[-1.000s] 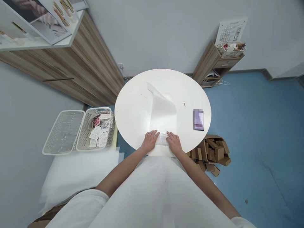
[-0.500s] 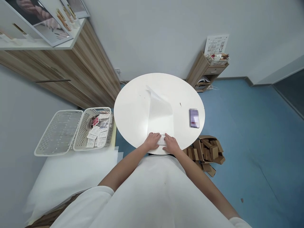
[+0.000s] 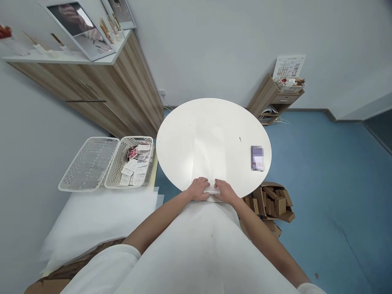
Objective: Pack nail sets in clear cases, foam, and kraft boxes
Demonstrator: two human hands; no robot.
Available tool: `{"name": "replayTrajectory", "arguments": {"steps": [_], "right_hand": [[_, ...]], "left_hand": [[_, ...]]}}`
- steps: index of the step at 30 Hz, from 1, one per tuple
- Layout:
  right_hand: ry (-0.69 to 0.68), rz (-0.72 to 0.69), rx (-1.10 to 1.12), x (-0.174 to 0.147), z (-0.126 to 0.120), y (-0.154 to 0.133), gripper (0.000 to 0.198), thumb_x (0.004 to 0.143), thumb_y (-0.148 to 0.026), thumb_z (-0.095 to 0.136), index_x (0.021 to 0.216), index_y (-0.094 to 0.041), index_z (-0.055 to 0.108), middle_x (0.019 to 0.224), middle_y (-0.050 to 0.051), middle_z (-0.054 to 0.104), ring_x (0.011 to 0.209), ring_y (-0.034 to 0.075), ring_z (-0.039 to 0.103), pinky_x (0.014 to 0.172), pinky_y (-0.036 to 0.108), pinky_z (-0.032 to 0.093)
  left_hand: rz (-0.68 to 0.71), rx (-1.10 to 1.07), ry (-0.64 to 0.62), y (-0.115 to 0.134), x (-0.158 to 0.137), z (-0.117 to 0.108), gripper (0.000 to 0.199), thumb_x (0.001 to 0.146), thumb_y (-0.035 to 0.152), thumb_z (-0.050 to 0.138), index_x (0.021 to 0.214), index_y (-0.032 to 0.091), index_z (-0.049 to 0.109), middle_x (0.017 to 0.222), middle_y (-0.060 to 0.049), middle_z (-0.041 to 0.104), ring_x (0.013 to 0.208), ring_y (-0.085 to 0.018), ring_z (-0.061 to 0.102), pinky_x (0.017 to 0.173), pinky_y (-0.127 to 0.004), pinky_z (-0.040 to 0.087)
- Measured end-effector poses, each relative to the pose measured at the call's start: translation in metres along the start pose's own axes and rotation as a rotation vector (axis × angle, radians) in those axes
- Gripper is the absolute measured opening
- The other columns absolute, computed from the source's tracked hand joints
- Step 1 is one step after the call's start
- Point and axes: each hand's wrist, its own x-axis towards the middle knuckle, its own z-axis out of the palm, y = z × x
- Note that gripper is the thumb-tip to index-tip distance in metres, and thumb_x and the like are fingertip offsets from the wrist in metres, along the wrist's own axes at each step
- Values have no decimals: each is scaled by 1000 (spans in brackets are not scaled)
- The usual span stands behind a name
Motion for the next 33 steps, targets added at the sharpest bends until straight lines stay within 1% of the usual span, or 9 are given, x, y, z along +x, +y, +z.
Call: {"name": "replayTrajectory", "arguments": {"steps": [3, 7, 12, 15, 18, 21, 26, 31, 33], "right_hand": [[27, 23, 41, 6, -8, 2, 20, 68, -26, 61, 86, -21, 54, 113, 7, 52, 105, 23, 47, 82, 35, 38], [-2, 100, 84, 18, -18, 3, 16, 73, -31, 56, 85, -21, 58, 91, 4, 57, 83, 18, 54, 70, 30, 41], [-45, 182, 208, 32, -26, 8, 18, 74, -33, 54, 87, -23, 58, 89, 3, 58, 80, 17, 54, 65, 28, 40], [-52, 260, 358, 40, -26, 14, 24, 71, -36, 56, 92, -24, 55, 92, 2, 59, 80, 17, 55, 61, 26, 41], [-12, 337, 431, 46, -22, 21, 31, 68, -39, 59, 94, -24, 53, 96, 2, 59, 81, 16, 55, 60, 25, 42], [45, 342, 436, 51, -17, 29, 31, 68, -39, 57, 94, -23, 54, 98, 3, 60, 87, 17, 56, 65, 26, 43], [76, 326, 432, 53, -12, 39, 21, 77, -34, 46, 91, -23, 56, 95, 1, 62, 85, 16, 58, 69, 27, 45], [168, 391, 378, 50, -9, 44, 26, 79, -26, 40, 100, -21, 54, 103, 4, 59, 93, 18, 55, 79, 31, 44], [214, 425, 348, 46, -7, 43, 32, 79, -24, 39, 110, -19, 49, 110, 8, 55, 99, 20, 52, 83, 33, 42]], "left_hand": [[-77, -42, -6, -1, 6, -2, 31, 74, 32, 45, 102, 23, 56, 111, -7, 51, 104, -24, 46, 83, -37, 37], [-157, -216, -51, -9, 15, -10, 29, 78, 34, 40, 96, 24, 60, 99, -5, 57, 92, -21, 53, 79, -32, 40], [-223, -462, -50, -28, 20, -18, 35, 68, 32, 53, 101, 22, 58, 102, -3, 61, 91, -20, 56, 76, -27, 42], [-306, -519, -15, -42, 22, -19, 28, 66, 27, 54, 93, 21, 60, 98, -2, 63, 89, -19, 57, 74, -26, 43], [-388, -528, 24, -53, 24, -18, 18, 68, 27, 52, 82, 19, 60, 89, -3, 63, 83, -19, 58, 70, -26, 43], [-466, -526, 47, -59, 25, -15, 16, 70, 30, 51, 77, 17, 59, 82, -4, 63, 77, -19, 58, 65, -26, 43], [-603, -530, 88, -61, 24, -8, 20, 74, 34, 48, 76, 16, 55, 77, -3, 61, 70, -16, 57, 55, -24, 41], [-699, -459, 120, -63, 24, -6, 19, 74, 35, 48, 75, 16, 52, 74, -4, 59, 69, -17, 56, 55, -25, 39], [-720, -425, 134, -63, 23, -9, 21, 73, 35, 50, 82, 16, 52, 75, -4, 58, 72, -19, 56, 59, -27, 40]]}}
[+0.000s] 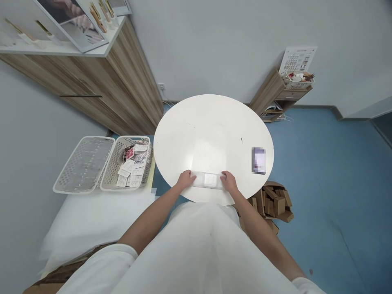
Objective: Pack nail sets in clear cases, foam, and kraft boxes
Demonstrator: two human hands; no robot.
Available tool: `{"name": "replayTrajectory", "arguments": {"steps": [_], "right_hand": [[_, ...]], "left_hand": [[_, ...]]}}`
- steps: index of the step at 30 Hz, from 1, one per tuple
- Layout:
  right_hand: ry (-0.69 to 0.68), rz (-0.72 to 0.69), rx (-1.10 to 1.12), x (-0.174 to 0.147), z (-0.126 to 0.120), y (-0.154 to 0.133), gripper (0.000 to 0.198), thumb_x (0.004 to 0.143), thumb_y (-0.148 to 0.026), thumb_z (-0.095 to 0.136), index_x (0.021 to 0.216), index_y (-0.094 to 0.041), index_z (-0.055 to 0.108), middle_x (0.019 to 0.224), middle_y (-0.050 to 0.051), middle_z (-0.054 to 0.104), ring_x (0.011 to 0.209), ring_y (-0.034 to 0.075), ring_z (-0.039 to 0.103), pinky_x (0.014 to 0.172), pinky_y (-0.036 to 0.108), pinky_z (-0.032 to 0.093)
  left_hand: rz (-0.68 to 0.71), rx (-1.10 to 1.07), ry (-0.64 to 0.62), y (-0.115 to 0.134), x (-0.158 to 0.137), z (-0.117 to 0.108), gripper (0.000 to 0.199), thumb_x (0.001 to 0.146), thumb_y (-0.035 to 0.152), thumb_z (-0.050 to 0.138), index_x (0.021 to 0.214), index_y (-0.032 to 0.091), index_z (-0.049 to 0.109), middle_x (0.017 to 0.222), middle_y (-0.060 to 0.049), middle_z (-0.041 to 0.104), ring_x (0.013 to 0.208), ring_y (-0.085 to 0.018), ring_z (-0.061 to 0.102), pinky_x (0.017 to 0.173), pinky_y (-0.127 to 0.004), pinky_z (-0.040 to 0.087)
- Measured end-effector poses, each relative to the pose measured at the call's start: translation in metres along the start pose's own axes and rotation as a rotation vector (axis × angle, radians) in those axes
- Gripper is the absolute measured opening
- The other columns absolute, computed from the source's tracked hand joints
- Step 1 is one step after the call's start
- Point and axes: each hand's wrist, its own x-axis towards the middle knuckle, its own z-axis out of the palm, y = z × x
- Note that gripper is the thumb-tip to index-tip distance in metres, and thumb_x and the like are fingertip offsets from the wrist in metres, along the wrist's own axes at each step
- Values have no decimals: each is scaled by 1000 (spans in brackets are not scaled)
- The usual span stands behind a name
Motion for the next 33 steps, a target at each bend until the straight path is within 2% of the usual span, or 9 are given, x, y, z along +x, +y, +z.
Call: {"name": "replayTrajectory", "arguments": {"steps": [3, 6, 7, 9, 12, 17, 24, 30, 33], "right_hand": [[147, -38, -104, -10, 1, 0, 40, 80, -21, 39, 120, -17, 42, 117, 12, 48, 108, 23, 45, 86, 37, 40], [220, -203, -248, -21, 4, -3, 37, 80, -23, 42, 117, -19, 44, 119, 12, 47, 111, 24, 42, 89, 39, 37], [189, -274, -285, -24, 5, -4, 36, 79, -25, 45, 115, -19, 45, 120, 11, 46, 112, 25, 41, 90, 40, 36], [81, -403, -360, -29, 9, -7, 37, 75, -29, 53, 111, -21, 47, 126, 11, 43, 118, 26, 36, 94, 41, 32], [-64, -473, -454, -31, 13, -12, 46, 68, -27, 62, 110, -21, 45, 132, 11, 37, 119, 27, 35, 92, 42, 33], [-112, -438, -532, -31, 15, -21, 38, 69, -17, 57, 106, -20, 46, 130, 12, 40, 107, 25, 46, 84, 38, 37], [-189, -362, -426, -49, 13, -26, 37, 66, -21, 57, 102, -19, 46, 114, 10, 50, 95, 22, 50, 77, 33, 38], [-406, -225, -174, -63, 0, -25, 33, 69, -24, 55, 101, -22, 50, 93, 4, 59, 79, 18, 52, 64, 26, 37], [-409, -219, -113, -56, -5, -26, 27, 72, -26, 53, 99, -22, 54, 96, 4, 59, 84, 18, 53, 70, 28, 38]], "left_hand": [[36, 69, 153, 3, -6, -4, 37, 73, 33, 51, 105, 17, 46, 91, -7, 57, 85, -21, 55, 68, -30, 41], [274, 204, 312, 11, -15, -3, 45, 72, 22, 48, 116, 18, 40, 113, -10, 50, 105, -22, 47, 84, -33, 39], [389, 249, 298, 14, -17, -2, 46, 71, 19, 48, 116, 18, 40, 118, -10, 47, 110, -22, 43, 89, -33, 36], [599, 327, 177, 21, -20, 3, 48, 68, 19, 52, 115, 20, 43, 124, -8, 44, 117, -23, 37, 95, -35, 31], [741, 409, -28, 28, -20, 13, 53, 65, 24, 59, 115, 20, 44, 128, -8, 42, 120, -25, 35, 97, -38, 29], [728, 446, -93, 31, -16, 18, 46, 66, 23, 59, 110, 20, 47, 124, -9, 45, 113, -25, 42, 93, -38, 33], [734, 349, -105, 25, -29, 15, 46, 60, 26, 59, 104, 18, 50, 113, -8, 54, 103, -25, 49, 88, -36, 36], [545, 203, -248, 15, -48, 13, 36, 64, 34, 53, 97, 20, 56, 91, -3, 63, 81, -20, 58, 69, -28, 42], [492, 109, -260, 16, -48, 9, 32, 71, 38, 47, 95, 21, 59, 95, -3, 64, 85, -20, 57, 72, -28, 42]]}}
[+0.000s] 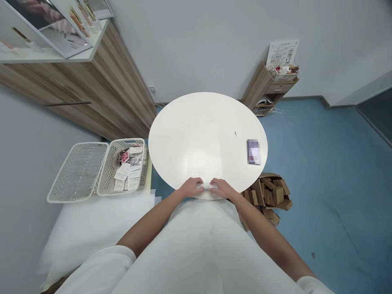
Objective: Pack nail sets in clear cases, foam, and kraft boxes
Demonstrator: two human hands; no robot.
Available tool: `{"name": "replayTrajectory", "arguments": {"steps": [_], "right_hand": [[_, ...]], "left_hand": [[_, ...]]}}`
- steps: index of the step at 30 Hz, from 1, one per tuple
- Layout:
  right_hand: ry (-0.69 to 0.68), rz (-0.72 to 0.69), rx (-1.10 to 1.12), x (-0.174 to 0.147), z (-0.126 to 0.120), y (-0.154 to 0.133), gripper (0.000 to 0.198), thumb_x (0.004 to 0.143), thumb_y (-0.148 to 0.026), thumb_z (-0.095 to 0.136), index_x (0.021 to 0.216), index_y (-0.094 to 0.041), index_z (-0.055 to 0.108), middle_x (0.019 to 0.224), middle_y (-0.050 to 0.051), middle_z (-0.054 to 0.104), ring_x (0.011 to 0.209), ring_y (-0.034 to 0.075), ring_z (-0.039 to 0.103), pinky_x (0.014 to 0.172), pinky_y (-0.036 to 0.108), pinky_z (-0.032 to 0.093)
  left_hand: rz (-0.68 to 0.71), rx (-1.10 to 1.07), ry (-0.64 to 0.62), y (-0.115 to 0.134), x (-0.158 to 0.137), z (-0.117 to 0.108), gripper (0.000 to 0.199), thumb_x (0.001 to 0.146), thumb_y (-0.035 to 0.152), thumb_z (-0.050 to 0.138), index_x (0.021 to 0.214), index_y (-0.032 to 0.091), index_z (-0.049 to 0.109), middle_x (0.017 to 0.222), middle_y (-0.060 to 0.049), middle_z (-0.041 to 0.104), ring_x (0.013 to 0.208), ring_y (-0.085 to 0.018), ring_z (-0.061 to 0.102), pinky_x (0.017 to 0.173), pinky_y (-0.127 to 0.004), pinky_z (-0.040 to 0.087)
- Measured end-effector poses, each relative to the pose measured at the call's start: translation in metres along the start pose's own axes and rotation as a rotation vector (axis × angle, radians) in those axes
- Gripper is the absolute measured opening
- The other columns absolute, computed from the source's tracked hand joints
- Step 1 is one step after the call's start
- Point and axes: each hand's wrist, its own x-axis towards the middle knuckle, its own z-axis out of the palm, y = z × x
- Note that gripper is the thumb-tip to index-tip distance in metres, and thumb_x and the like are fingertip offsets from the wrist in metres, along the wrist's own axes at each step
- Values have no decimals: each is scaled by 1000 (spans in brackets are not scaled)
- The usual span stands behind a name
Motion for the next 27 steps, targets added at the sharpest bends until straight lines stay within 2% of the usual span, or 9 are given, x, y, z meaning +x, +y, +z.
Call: {"name": "replayTrajectory", "arguments": {"steps": [4, 7, 12, 17, 21, 23, 24, 26, 27], "right_hand": [[46, -36, 32, 15, -14, 5, 24, 76, -34, 51, 94, -22, 61, 107, 5, 57, 98, 21, 51, 82, 33, 37], [16, 38, 149, 26, -24, 10, 32, 77, -44, 49, 96, -22, 61, 109, 6, 58, 97, 21, 53, 80, 32, 40], [46, 104, 308, 41, -29, 20, 30, 74, -45, 52, 90, -22, 62, 102, 4, 63, 92, 20, 56, 76, 30, 43], [176, 218, 378, 50, -25, 32, 26, 71, -40, 54, 89, -21, 60, 94, 3, 63, 80, 17, 58, 65, 27, 45], [278, 269, 335, 51, -21, 38, 29, 71, -36, 51, 95, -20, 58, 90, 4, 61, 79, 18, 57, 67, 29, 45], [340, 290, 314, 50, -18, 38, 37, 73, -34, 49, 106, -20, 52, 94, 6, 59, 83, 19, 56, 73, 32, 45], [395, 288, 288, 48, -16, 38, 42, 74, -34, 47, 113, -19, 48, 99, 7, 57, 87, 20, 55, 76, 34, 44], [536, 231, 175, 45, -12, 35, 48, 76, -33, 44, 122, -19, 39, 112, 10, 52, 100, 22, 50, 84, 37, 41], [591, 171, 89, 44, -10, 33, 49, 77, -32, 43, 124, -19, 37, 117, 11, 49, 106, 23, 46, 87, 39, 38]], "left_hand": [[-61, -140, -16, -5, 8, -14, 35, 75, 44, 43, 93, 21, 62, 99, -3, 64, 91, -20, 57, 77, -28, 42], [-143, -266, 13, -15, 13, -24, 37, 71, 47, 50, 93, 20, 63, 101, -3, 64, 92, -20, 57, 76, -27, 43], [-238, -365, 65, -34, 15, -28, 37, 67, 47, 57, 85, 15, 62, 84, -5, 64, 77, -20, 59, 62, -27, 44], [-403, -227, 179, -47, 21, -21, 23, 72, 38, 51, 75, 16, 58, 73, -3, 60, 67, -16, 56, 56, -25, 41], [-469, -129, 213, -48, 24, -19, 15, 70, 30, 51, 73, 17, 55, 69, -3, 57, 68, -18, 55, 59, -27, 39], [-496, -71, 253, -45, 22, -18, 20, 68, 28, 52, 84, 16, 55, 74, -4, 57, 74, -21, 55, 62, -29, 40], [-495, -22, 300, -41, 21, -18, 28, 68, 26, 52, 94, 16, 54, 81, -6, 58, 80, -22, 55, 65, -30, 41], [-426, 123, 419, -32, 18, -16, 49, 67, 24, 52, 115, 15, 43, 103, -11, 54, 95, -25, 51, 74, -33, 40], [-348, 205, 461, -26, 17, -14, 57, 67, 23, 52, 121, 15, 36, 113, -12, 49, 103, -26, 47, 79, -35, 39]]}}
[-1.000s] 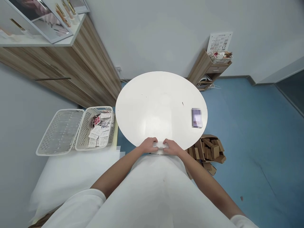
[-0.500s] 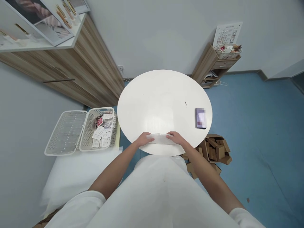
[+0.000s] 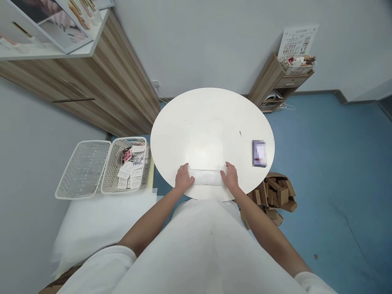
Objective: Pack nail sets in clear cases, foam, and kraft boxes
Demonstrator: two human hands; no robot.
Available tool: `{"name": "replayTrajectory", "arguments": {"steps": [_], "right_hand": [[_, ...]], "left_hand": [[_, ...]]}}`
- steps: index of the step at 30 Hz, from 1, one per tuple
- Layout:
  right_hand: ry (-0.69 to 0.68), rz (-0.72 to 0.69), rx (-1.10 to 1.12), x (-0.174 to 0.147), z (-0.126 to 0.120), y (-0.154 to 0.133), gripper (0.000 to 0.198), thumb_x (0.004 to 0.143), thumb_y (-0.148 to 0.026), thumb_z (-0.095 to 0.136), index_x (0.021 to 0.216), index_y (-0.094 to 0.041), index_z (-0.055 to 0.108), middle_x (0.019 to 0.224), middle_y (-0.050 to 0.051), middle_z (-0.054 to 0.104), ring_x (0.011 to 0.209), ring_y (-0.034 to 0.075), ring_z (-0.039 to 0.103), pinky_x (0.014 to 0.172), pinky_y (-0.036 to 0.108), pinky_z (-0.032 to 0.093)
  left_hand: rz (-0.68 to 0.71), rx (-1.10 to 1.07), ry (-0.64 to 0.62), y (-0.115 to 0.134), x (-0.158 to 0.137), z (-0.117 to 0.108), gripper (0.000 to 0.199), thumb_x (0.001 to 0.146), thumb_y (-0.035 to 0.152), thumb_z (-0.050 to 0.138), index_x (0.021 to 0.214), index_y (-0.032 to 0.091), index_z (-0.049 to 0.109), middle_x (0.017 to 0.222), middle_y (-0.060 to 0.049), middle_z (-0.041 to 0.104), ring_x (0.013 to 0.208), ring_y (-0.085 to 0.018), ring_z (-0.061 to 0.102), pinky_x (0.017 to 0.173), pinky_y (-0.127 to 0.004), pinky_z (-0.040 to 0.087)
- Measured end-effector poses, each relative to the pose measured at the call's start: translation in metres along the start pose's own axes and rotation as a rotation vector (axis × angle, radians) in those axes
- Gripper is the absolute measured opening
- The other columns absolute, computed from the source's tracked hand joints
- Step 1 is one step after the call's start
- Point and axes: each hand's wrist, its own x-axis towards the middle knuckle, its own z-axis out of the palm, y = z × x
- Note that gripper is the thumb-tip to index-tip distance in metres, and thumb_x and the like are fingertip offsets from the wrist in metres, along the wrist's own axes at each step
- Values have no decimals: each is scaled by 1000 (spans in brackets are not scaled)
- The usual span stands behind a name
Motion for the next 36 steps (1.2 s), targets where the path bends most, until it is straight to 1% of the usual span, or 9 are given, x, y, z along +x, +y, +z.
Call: {"name": "replayTrajectory", "arguments": {"steps": [2, 4, 7, 12, 18, 20, 24, 30, 36], "right_hand": [[4, -209, -139, -5, 2, -4, 46, 78, -34, 45, 121, -19, 40, 124, 11, 45, 115, 25, 39, 93, 41, 33], [-131, -379, -266, -9, 4, -9, 46, 75, -37, 51, 117, -20, 43, 128, 11, 43, 120, 26, 34, 96, 42, 27], [-307, -469, -401, -14, 8, -15, 51, 70, -34, 58, 116, -22, 42, 132, 11, 39, 123, 27, 31, 97, 45, 21], [-378, -438, -423, -23, 8, -22, 52, 67, -23, 57, 116, -21, 41, 130, 12, 42, 115, 25, 39, 94, 44, 20], [-572, -352, -304, -36, -7, -30, 43, 69, -35, 57, 109, -23, 48, 103, 7, 59, 100, 24, 50, 90, 41, 26], [-618, -338, -267, -36, -10, -32, 37, 71, -39, 55, 105, -24, 52, 105, 7, 58, 102, 24, 49, 90, 41, 27], [-608, -298, -189, -24, -14, -35, 30, 75, -46, 51, 95, -25, 59, 122, 5, 50, 110, 26, 44, 91, 43, 28], [-677, -54, 57, 3, -18, -33, 33, 80, -47, 43, 92, -23, 62, 106, 5, 61, 92, 20, 56, 75, 31, 42], [-534, 16, 108, 11, -13, -23, 26, 79, -40, 43, 88, -22, 59, 94, 2, 62, 83, 17, 57, 68, 27, 44]], "left_hand": [[232, 86, 23, 11, -4, 0, 63, 67, 25, 53, 126, 17, 32, 126, -12, 41, 115, -27, 38, 89, -38, 33], [438, 147, -70, 22, -5, 2, 62, 66, 30, 56, 124, 21, 35, 129, -10, 39, 119, -28, 32, 95, -40, 26], [545, 216, -214, 33, -3, 7, 60, 63, 35, 61, 118, 22, 40, 126, -9, 42, 117, -29, 33, 95, -43, 23], [513, 215, -284, 35, -5, 10, 53, 61, 31, 60, 111, 20, 46, 114, -11, 49, 104, -28, 43, 89, -42, 27], [471, 56, -413, 22, -17, 1, 49, 59, 36, 60, 105, 22, 54, 104, -7, 57, 98, -27, 49, 86, -39, 31], [438, 5, -462, 19, -19, -3, 44, 62, 36, 58, 104, 23, 56, 102, -6, 60, 99, -27, 50, 87, -38, 32], [377, -63, -466, 17, -15, -12, 34, 71, 40, 49, 99, 26, 61, 108, -5, 58, 106, -26, 47, 90, -38, 31], [157, -269, -525, 5, 9, -29, 38, 68, 50, 53, 92, 23, 64, 101, -5, 61, 92, -23, 55, 75, -28, 41], [-18, -446, -478, -21, 24, -23, 34, 68, 49, 52, 79, 18, 61, 82, -4, 62, 73, -20, 57, 59, -26, 41]]}}
